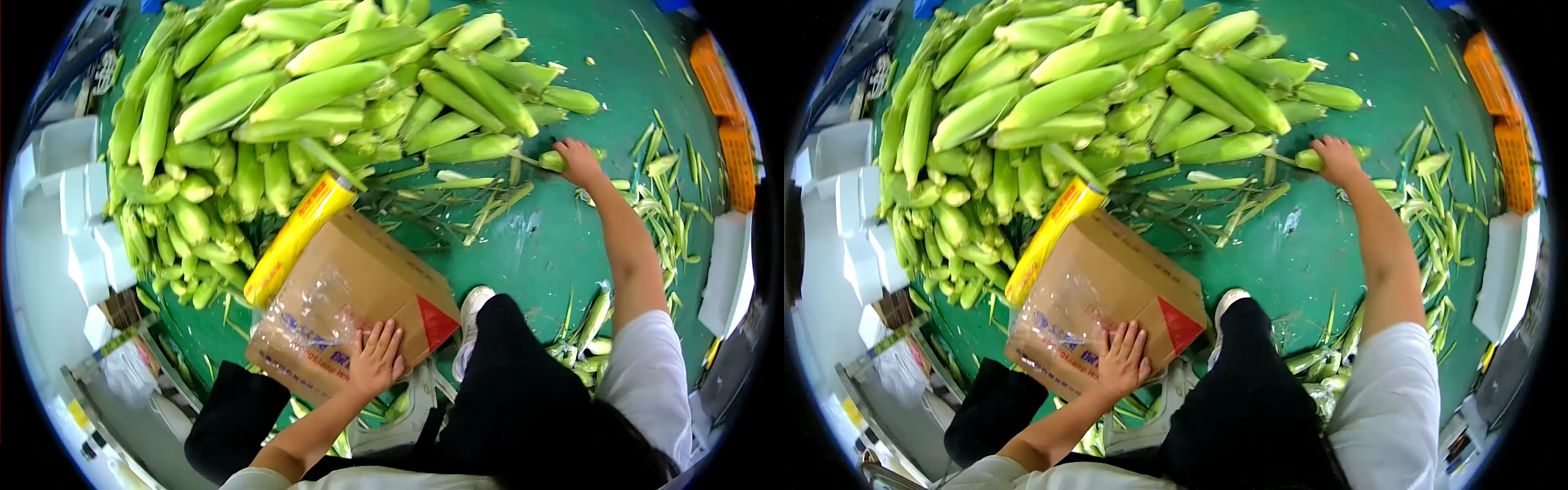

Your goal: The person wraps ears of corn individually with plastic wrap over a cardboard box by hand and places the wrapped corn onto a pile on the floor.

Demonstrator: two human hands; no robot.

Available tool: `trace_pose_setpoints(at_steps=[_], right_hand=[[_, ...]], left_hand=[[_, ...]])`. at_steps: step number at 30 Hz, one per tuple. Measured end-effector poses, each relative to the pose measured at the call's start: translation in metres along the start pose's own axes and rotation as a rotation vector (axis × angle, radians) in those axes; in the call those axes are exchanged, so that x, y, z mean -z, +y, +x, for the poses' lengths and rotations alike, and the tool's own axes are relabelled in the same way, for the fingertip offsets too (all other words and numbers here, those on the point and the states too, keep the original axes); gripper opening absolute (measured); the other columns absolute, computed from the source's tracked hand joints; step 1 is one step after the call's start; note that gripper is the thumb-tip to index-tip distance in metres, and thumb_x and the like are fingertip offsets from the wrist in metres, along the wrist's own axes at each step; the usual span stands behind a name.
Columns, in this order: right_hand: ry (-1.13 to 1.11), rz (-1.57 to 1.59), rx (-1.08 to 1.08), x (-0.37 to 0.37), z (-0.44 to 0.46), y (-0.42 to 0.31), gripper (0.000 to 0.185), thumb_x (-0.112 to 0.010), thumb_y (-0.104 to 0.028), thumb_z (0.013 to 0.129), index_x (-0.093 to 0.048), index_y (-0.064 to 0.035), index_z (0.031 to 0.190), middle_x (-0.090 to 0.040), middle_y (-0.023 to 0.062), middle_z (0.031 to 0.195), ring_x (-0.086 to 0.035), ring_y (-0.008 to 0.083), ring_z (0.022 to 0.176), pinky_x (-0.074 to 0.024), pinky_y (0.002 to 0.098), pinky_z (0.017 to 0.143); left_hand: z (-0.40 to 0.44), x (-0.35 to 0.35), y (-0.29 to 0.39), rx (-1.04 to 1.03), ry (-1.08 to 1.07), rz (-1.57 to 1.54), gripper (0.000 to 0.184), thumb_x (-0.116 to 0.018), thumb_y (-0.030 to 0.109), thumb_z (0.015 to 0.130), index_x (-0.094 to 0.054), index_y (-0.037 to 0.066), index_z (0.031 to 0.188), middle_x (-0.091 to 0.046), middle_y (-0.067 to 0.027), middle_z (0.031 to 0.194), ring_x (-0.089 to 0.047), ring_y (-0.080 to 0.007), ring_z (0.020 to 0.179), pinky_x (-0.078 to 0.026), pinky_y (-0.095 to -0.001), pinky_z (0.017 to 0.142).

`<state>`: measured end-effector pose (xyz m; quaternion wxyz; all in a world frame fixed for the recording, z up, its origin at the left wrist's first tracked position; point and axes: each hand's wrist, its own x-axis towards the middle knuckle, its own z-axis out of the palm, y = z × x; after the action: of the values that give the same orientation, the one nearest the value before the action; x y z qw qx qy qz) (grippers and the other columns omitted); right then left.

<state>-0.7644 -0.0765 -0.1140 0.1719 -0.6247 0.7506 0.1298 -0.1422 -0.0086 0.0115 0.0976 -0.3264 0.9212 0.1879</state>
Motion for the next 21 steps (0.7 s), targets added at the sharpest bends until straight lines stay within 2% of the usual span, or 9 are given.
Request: trace_pose_setpoints(at_steps=[3,8,11,13,16,17,18,20,21], right_hand=[[-0.131,0.182,0.056,0.072,-0.030,-0.061,0.088,-0.081,-0.017,0.071,-0.038,-0.0223,0.148,-0.058,0.0145,0.118,-0.057,0.0376,0.111,-0.0494,0.0442,0.095],[0.260,0.652,0.322,0.193,-0.049,-0.150,0.092,-0.076,-0.023,0.081,-0.022,-0.0235,0.156,-0.064,0.0161,0.122,-0.065,0.0289,0.108,-0.0536,0.0371,0.087],[-0.079,1.093,0.048,0.296,-0.083,-0.234,0.073,-0.069,-0.040,0.087,-0.036,-0.0120,0.146,-0.063,0.0115,0.121,-0.066,0.0220,0.102,-0.0575,0.0346,0.068],[-0.232,1.276,0.064,0.324,-0.114,-0.282,0.071,-0.070,-0.044,0.085,-0.041,-0.0090,0.139,-0.062,0.0108,0.119,-0.065,0.0230,0.100,-0.0588,0.0379,0.073],[-0.512,1.394,0.313,0.354,-0.185,-0.344,0.076,-0.069,-0.034,0.083,-0.037,-0.0132,0.149,-0.058,0.0122,0.127,-0.059,0.0273,0.115,-0.0499,0.0436,0.094],[-0.603,1.446,0.426,0.363,-0.213,-0.367,0.081,-0.070,-0.030,0.080,-0.034,-0.0128,0.150,-0.060,0.0156,0.127,-0.059,0.0313,0.119,-0.0460,0.0463,0.102],[-0.654,1.508,0.518,0.358,-0.235,-0.387,0.087,-0.072,-0.030,0.077,-0.031,-0.0119,0.152,-0.061,0.0177,0.127,-0.060,0.0336,0.119,-0.0443,0.0473,0.105],[-0.610,1.597,0.633,0.347,-0.290,-0.429,0.092,-0.074,-0.032,0.074,-0.030,-0.0113,0.152,-0.060,0.0172,0.128,-0.059,0.0333,0.120,-0.0441,0.0468,0.105],[-0.576,1.720,0.648,0.335,-0.311,-0.441,0.088,-0.071,-0.030,0.077,-0.029,-0.0098,0.152,-0.059,0.0168,0.131,-0.057,0.0321,0.123,-0.0430,0.0450,0.107]], left_hand=[[0.004,0.007,0.005,0.023,0.002,-0.058,0.065,-0.057,0.034,0.087,-0.047,0.008,0.145,-0.036,-0.0101,0.157,-0.033,-0.0267,0.145,-0.018,-0.0538,0.118],[-0.007,0.017,0.013,0.057,0.111,-0.160,0.068,-0.056,0.033,0.089,-0.038,0.006,0.149,-0.032,-0.0136,0.159,-0.027,-0.0297,0.148,-0.019,-0.0506,0.119],[-0.026,0.011,0.024,-0.044,0.142,-0.184,0.069,-0.058,0.030,0.088,-0.037,0.006,0.150,-0.030,-0.0161,0.159,-0.023,-0.0311,0.149,-0.020,-0.0496,0.120],[-0.046,0.010,0.029,-0.175,0.159,-0.202,0.069,-0.059,0.028,0.089,-0.035,0.005,0.150,-0.031,-0.0209,0.157,-0.026,-0.0343,0.148,-0.022,-0.0488,0.119],[-0.052,-0.007,0.055,0.227,0.484,-0.845,0.063,-0.053,0.032,0.097,-0.034,0.004,0.150,-0.034,-0.0218,0.155,-0.033,-0.0359,0.144,-0.025,-0.0466,0.118],[-0.049,0.019,0.054,0.367,0.402,-1.642,0.063,-0.043,0.046,0.102,-0.035,0.004,0.149,-0.039,-0.0199,0.153,-0.037,-0.0353,0.141,-0.030,-0.0442,0.116],[-0.071,0.077,0.059,0.074,0.114,-2.177,0.072,-0.037,0.059,0.100,-0.037,0.005,0.148,-0.044,-0.0193,0.148,-0.040,-0.0332,0.139,-0.034,-0.0448,0.113],[-0.114,0.152,0.077,-0.296,-0.211,-2.500,0.078,-0.035,0.066,0.097,-0.041,0.006,0.146,-0.051,-0.0198,0.142,-0.051,-0.0331,0.131,-0.043,-0.0457,0.106],[-0.130,0.154,0.082,-0.377,-0.289,-2.646,0.078,-0.034,0.069,0.096,-0.047,0.006,0.141,-0.056,-0.0173,0.136,-0.061,-0.0319,0.116,-0.049,-0.0442,0.096]])
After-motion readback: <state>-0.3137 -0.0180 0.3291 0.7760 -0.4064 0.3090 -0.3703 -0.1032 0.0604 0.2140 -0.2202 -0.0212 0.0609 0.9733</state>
